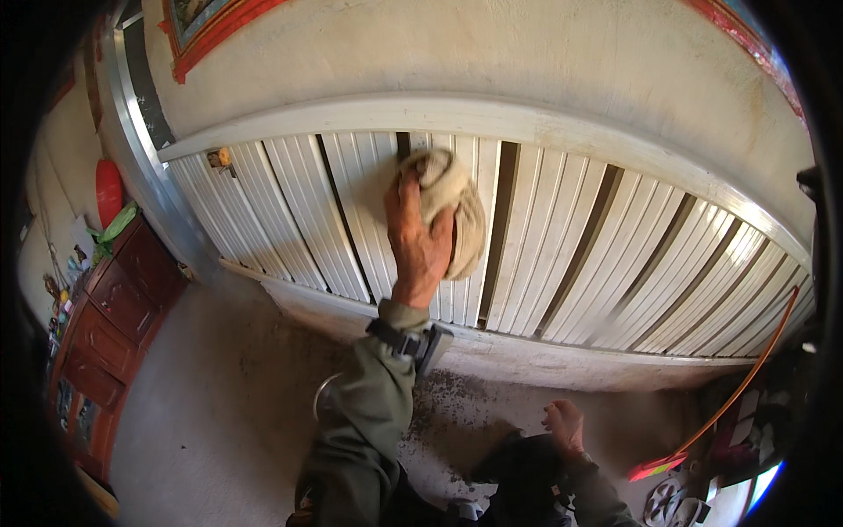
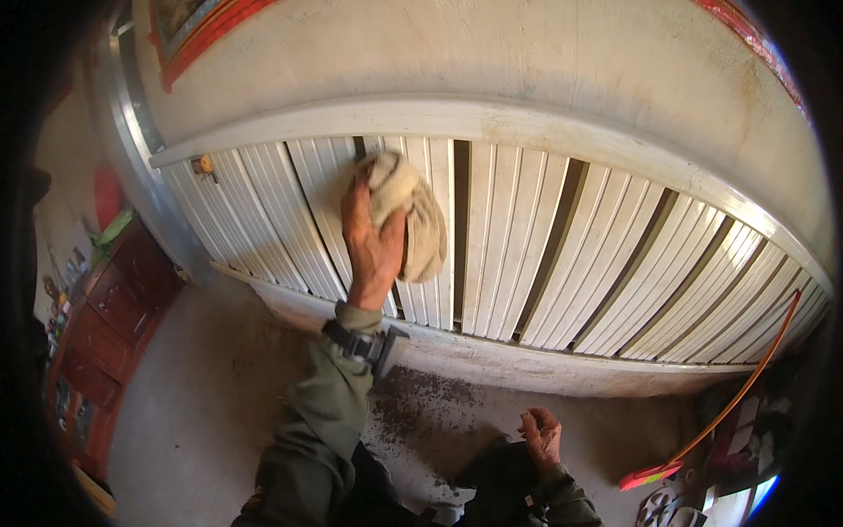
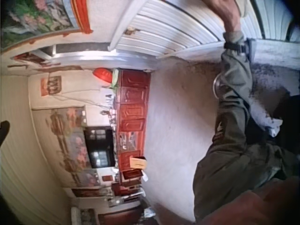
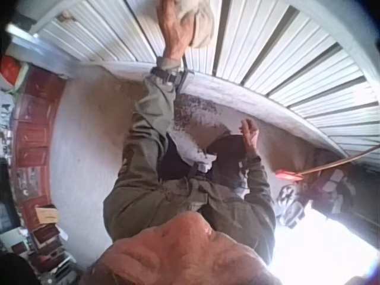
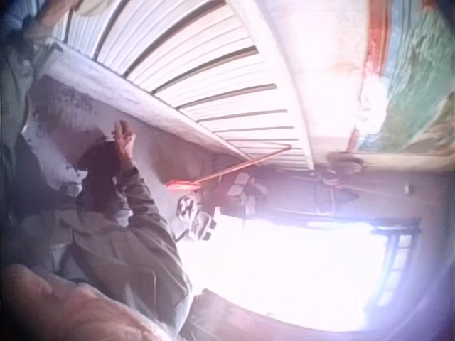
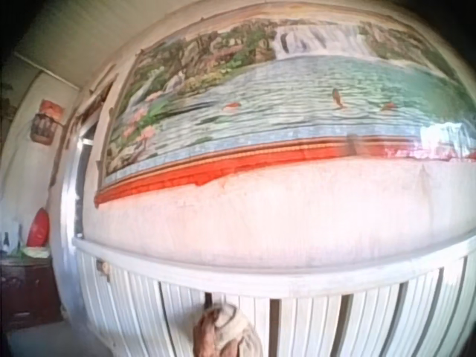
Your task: The person wipes a white wooden headboard with a cloth, repeatedly dipping the cloth into a metal bowl of water and wringing it out. They clean the top rail and vertical slats of the headboard, moving along its length.
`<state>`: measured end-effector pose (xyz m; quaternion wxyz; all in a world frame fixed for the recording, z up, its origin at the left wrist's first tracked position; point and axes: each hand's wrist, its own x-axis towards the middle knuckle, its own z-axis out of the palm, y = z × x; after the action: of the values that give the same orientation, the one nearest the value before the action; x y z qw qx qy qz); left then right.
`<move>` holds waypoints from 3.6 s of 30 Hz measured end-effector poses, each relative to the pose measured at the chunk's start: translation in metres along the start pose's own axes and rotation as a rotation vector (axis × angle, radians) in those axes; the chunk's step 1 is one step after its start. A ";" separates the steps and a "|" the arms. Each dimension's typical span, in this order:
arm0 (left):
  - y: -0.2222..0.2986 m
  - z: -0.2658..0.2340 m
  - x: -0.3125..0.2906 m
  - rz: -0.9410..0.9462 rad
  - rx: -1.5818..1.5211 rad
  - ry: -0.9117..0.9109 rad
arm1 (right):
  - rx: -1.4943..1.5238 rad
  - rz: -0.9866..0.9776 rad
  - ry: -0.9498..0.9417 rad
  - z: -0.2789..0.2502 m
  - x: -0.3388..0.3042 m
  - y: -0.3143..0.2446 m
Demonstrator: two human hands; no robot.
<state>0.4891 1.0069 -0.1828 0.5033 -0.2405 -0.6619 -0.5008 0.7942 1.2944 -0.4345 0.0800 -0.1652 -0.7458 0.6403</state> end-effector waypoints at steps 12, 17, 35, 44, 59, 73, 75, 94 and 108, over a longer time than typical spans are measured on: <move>-0.046 0.004 -0.200 -0.675 -0.706 0.106 | -0.061 -0.019 0.031 0.008 -0.004 -0.015; -0.020 0.000 -0.116 -0.251 0.054 0.023 | -0.067 -0.036 0.003 0.007 -0.002 -0.011; -0.050 -0.033 -0.210 -0.590 -0.367 0.244 | -0.083 -0.017 -0.005 0.009 0.005 -0.003; -0.064 -0.018 -0.244 -0.740 0.037 0.245 | -0.053 -0.011 -0.024 0.010 0.010 -0.002; -0.094 -0.044 -0.276 -0.611 -0.164 0.003 | -0.148 0.056 0.002 0.009 0.002 -0.003; -0.062 0.007 -0.320 -0.709 -0.321 0.073 | -0.098 0.076 0.017 0.006 0.007 0.002; -0.034 0.035 -0.335 -0.525 -0.058 -0.019 | -0.118 0.073 0.024 0.008 0.005 0.000; -0.130 -0.051 -0.299 -0.872 -0.669 0.460 | -0.113 0.026 0.040 0.002 0.004 0.003; -0.117 -0.033 -0.326 -1.020 -0.612 0.524 | -0.379 -0.194 -0.039 0.005 0.006 0.004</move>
<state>0.5299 0.9926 -0.5276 0.2558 0.1015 -0.3759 -0.8849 0.7871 1.2923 -0.4403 0.0945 -0.0924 -0.8668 0.4807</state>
